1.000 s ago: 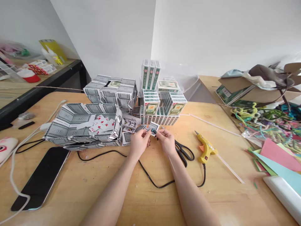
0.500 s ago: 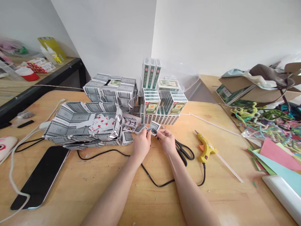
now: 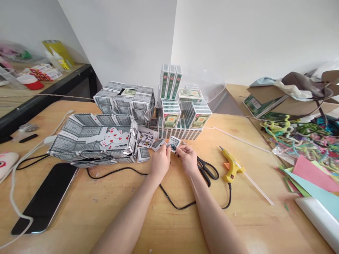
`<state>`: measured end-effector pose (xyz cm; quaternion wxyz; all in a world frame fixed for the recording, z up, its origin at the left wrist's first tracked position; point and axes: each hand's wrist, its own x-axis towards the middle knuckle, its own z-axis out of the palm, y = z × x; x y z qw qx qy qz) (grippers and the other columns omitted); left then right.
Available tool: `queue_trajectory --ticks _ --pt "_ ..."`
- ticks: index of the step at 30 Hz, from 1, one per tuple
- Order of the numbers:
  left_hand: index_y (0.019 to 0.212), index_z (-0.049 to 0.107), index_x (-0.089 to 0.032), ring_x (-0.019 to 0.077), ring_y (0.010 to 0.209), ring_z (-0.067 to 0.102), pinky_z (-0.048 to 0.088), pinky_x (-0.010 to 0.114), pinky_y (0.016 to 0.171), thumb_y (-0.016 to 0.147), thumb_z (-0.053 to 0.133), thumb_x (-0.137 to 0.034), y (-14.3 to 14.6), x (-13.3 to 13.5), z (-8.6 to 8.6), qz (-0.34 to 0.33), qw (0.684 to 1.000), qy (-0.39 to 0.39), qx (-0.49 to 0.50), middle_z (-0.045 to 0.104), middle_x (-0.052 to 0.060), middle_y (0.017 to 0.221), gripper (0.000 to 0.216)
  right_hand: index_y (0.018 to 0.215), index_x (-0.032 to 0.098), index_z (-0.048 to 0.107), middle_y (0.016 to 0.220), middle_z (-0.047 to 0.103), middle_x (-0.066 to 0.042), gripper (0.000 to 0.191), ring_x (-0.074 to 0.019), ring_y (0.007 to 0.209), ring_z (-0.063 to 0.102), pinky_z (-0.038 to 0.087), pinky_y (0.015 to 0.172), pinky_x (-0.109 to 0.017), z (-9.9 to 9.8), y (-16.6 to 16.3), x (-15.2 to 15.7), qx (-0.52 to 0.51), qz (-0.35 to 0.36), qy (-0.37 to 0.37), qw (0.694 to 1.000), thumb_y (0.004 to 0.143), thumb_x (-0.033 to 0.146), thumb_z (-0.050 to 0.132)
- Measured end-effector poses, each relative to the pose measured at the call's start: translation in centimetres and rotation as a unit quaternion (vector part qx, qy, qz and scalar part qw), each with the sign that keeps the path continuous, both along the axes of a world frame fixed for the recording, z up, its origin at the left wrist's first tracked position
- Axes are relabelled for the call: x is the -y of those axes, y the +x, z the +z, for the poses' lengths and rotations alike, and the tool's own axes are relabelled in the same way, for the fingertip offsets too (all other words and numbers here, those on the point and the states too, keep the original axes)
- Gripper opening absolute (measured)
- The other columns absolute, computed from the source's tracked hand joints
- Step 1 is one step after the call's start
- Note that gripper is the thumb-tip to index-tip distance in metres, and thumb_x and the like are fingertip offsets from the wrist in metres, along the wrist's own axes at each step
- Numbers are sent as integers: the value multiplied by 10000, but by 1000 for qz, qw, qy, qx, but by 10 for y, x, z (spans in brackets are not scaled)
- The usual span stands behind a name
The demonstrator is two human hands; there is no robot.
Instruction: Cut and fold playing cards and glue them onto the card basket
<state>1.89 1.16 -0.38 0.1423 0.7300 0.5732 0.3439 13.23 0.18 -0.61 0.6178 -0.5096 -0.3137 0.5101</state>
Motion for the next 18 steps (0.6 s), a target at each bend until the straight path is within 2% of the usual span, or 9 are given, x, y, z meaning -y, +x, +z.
queue_trajectory --ticks 7,18 --pt "712 480 -186 169 546 547 301 249 505 869 377 -259 -1 -1 -4 -21 1000 4 10 535 30 577 201 592 188 574 497 551 41 233 -89 444 424 282 444 -232 0 1 0 -11 3 -6 1000 537 330 750" --pt "651 490 -191 136 492 492 286 243 497 867 363 -285 -4 -4 -4 -40 997 10 61 482 9 525 268 602 195 581 530 561 39 242 -95 477 451 322 491 -240 -1 4 -2 -36 23 -8 999 520 334 762"
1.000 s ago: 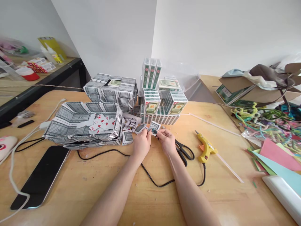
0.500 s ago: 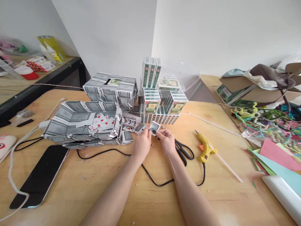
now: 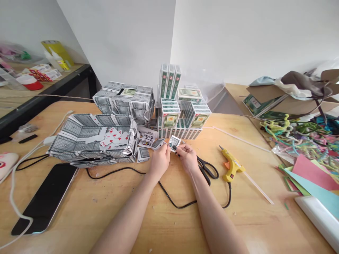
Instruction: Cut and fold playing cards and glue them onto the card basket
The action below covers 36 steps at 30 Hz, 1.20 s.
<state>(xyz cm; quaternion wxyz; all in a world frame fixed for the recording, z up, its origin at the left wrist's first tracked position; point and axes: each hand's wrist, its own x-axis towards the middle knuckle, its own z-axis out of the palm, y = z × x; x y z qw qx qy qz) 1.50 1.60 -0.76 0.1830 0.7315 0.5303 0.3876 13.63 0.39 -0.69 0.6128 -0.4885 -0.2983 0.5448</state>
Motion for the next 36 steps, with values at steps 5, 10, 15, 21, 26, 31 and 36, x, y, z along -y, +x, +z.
queue_trajectory --ticks 5,10,15,21,26,31,36 --pt "602 455 -200 132 471 481 299 242 501 859 378 -302 0 1 3 -12 999 -20 41 477 2 496 287 591 196 573 530 560 42 245 -89 481 438 314 496 -237 3 1 0 -21 10 -3 1000 510 313 773" --pt "595 436 -205 122 444 484 329 240 483 870 337 -354 -1 1 4 -41 994 -57 82 481 -2 476 328 582 200 565 529 554 45 260 -92 480 434 315 498 -244 7 1 0 -31 21 -8 999 495 321 779" --pt "588 437 -203 114 446 507 356 230 463 862 346 -401 -1 1 2 -56 988 -81 121 500 -4 483 350 608 199 562 553 543 47 274 -88 488 433 322 498 -238 7 3 -1 -36 35 -10 999 512 345 772" --pt "591 437 -207 102 393 499 394 224 447 869 342 -399 2 3 6 -102 968 -127 193 492 -29 437 351 611 192 557 526 477 49 288 -85 461 391 322 469 -236 1 3 -2 -32 67 -1 997 650 454 669" --pt "608 458 -204 99 378 499 394 217 422 857 363 -426 1 4 6 -100 958 -159 218 482 -41 423 347 613 187 547 521 459 49 314 -88 473 397 323 453 -227 -1 3 -2 1 75 13 997 634 471 681" --pt "609 441 -206 102 358 501 374 215 379 859 348 -442 1 4 5 -92 955 -166 228 441 -56 394 356 566 184 493 475 415 56 365 -75 427 338 259 416 -223 1 2 0 71 79 26 994 698 502 615" --pt "572 425 -197 100 406 532 395 207 409 860 360 -420 2 4 6 -89 960 -149 220 520 -30 442 370 543 188 440 471 412 54 395 -75 421 343 253 421 -226 4 0 1 115 74 47 990 736 505 572"
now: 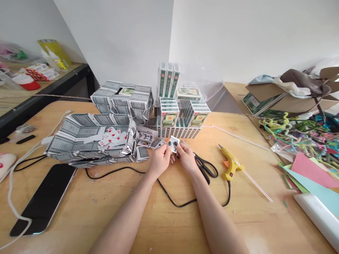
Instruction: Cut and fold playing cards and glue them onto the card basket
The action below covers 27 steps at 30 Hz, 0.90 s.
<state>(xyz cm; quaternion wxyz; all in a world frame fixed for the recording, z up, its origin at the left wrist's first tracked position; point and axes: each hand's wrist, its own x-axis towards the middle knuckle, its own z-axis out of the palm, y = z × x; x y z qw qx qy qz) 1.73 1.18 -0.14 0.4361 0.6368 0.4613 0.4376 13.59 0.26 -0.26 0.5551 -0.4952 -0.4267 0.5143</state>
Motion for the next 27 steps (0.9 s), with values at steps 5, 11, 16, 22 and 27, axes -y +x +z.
queue_trajectory --ticks 5,11,16,22,27 --pt "528 410 -188 103 473 545 416 211 477 853 394 -384 1 0 1 17 999 45 -2 565 -3 498 380 546 203 387 453 380 60 402 -93 419 399 283 419 -230 2 -4 0 -53 36 3 998 747 511 551" --pt "559 484 -181 107 471 510 397 229 497 857 389 -412 2 1 3 27 998 17 49 503 -15 469 389 548 191 413 475 381 60 389 -77 427 347 244 422 -227 -1 -2 0 -10 -30 4 999 750 492 556" --pt "502 440 -182 95 391 430 348 229 434 849 367 -459 0 -2 7 76 990 -49 108 384 -40 394 450 517 185 425 472 412 48 399 -79 445 340 251 441 -227 1 0 1 48 -34 14 998 774 470 533" --pt "484 364 -177 75 430 343 262 225 446 806 480 -401 -7 -7 10 50 999 -3 15 347 -52 427 409 495 186 444 461 425 41 410 -88 452 358 267 452 -233 4 -1 1 98 -13 29 995 783 468 519" --pt "482 355 -179 80 433 351 267 226 451 819 448 -365 -10 -9 9 6 1000 -8 3 362 -47 428 395 492 188 434 454 410 46 410 -86 443 344 250 446 -236 4 0 2 76 -6 17 997 776 468 532"
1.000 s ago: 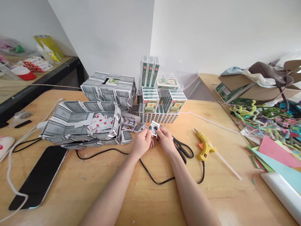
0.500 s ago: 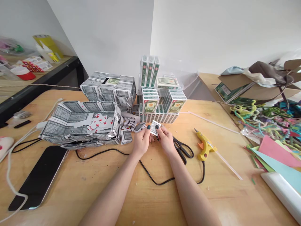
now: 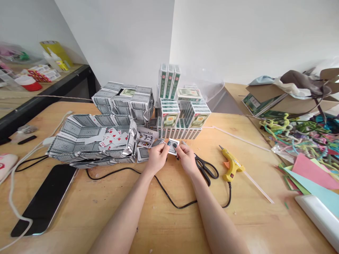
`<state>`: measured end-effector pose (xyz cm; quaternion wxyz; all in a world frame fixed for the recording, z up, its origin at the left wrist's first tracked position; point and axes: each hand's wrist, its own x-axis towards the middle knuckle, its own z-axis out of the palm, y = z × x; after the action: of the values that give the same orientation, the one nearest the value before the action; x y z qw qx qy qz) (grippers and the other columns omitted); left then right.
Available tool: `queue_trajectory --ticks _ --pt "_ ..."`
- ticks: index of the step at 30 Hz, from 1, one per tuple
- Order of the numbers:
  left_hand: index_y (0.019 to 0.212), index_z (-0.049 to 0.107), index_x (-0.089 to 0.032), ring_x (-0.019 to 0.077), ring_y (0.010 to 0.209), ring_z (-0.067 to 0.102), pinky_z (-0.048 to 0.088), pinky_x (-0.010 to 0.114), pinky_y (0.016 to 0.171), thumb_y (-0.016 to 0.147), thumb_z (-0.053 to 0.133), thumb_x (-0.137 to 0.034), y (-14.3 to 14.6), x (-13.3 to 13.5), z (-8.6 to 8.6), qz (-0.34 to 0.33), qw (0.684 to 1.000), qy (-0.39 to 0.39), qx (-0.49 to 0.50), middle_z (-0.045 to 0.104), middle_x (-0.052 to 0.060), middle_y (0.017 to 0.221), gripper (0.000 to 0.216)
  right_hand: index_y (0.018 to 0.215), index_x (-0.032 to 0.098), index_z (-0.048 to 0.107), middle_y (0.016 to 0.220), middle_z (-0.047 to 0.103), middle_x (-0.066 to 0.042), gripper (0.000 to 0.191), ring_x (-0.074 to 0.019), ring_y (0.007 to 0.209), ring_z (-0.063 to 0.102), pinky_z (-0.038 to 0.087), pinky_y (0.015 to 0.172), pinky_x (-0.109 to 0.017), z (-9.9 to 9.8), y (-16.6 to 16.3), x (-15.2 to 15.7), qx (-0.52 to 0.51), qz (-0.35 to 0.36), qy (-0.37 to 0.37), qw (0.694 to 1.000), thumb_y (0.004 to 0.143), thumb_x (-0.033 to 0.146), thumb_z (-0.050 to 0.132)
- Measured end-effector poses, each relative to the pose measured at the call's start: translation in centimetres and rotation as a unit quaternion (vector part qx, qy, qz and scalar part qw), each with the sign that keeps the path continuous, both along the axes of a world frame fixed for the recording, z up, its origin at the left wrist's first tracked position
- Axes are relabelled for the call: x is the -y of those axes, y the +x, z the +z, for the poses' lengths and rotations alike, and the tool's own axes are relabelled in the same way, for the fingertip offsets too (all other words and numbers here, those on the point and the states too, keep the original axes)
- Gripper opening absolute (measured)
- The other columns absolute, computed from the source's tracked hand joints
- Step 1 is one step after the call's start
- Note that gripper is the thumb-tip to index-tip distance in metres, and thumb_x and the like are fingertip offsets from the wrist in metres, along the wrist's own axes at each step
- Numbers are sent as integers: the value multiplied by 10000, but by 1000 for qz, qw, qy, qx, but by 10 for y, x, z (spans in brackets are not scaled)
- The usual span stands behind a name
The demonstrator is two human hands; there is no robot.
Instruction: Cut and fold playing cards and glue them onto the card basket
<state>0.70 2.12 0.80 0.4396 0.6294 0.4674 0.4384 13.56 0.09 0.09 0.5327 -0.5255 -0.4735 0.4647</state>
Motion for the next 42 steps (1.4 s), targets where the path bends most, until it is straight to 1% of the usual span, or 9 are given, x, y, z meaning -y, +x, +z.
queue_trajectory --ticks 4,9,14,16,20,27,34,39,42 --pt "514 374 -182 81 424 369 287 222 445 833 414 -356 0 1 -1 -31 999 -18 8 398 -44 443 366 485 188 427 450 392 51 417 -84 437 325 235 441 -238 -1 1 0 -15 2 -7 1000 761 478 545" --pt "532 402 -180 87 429 398 293 226 455 838 416 -367 1 3 -3 -17 999 9 -27 429 -36 454 359 490 188 422 461 396 51 407 -86 449 328 235 446 -238 -3 3 0 -26 -3 -12 1000 756 465 559" --pt "520 395 -181 102 473 449 334 234 493 860 358 -426 3 1 -5 -22 998 -19 54 433 -23 476 420 490 186 431 460 397 50 408 -84 442 320 222 443 -240 -3 2 0 -38 -6 -14 999 757 469 555" --pt "519 383 -181 99 476 418 318 236 492 855 368 -431 3 0 -5 -33 997 -28 65 411 -27 480 419 484 186 432 456 398 48 416 -85 441 322 225 443 -241 -2 1 0 -28 1 -13 1000 753 477 555" --pt "525 329 -183 83 479 304 235 231 469 788 506 -410 1 -2 -1 -32 999 -18 29 298 -52 495 390 488 187 441 446 401 48 417 -85 433 318 226 439 -242 2 -1 1 -12 13 -15 1000 732 501 567" --pt "486 304 -183 87 472 278 214 240 463 789 481 -445 0 -3 4 -18 1000 0 17 272 -44 479 438 486 190 460 439 425 41 430 -87 426 320 232 437 -244 4 0 2 -14 30 -14 999 722 537 553" --pt "442 343 -179 84 431 302 229 237 434 796 461 -462 0 -2 9 -36 999 -20 32 321 -37 429 468 468 188 467 430 422 36 435 -86 424 319 229 431 -243 3 -2 2 -10 45 -23 999 726 528 551" --pt "450 426 -175 95 423 390 300 232 421 795 451 -484 3 -3 3 -37 996 -61 54 422 -20 431 464 475 188 472 437 428 39 413 -88 426 325 233 442 -245 4 -2 3 -38 44 -26 998 726 502 565" --pt "441 413 -176 98 408 418 328 232 410 793 434 -517 4 -3 0 -33 993 -86 74 421 -16 423 491 467 188 464 435 423 43 407 -88 427 326 238 447 -244 3 -2 2 -60 30 -20 998 717 486 583"
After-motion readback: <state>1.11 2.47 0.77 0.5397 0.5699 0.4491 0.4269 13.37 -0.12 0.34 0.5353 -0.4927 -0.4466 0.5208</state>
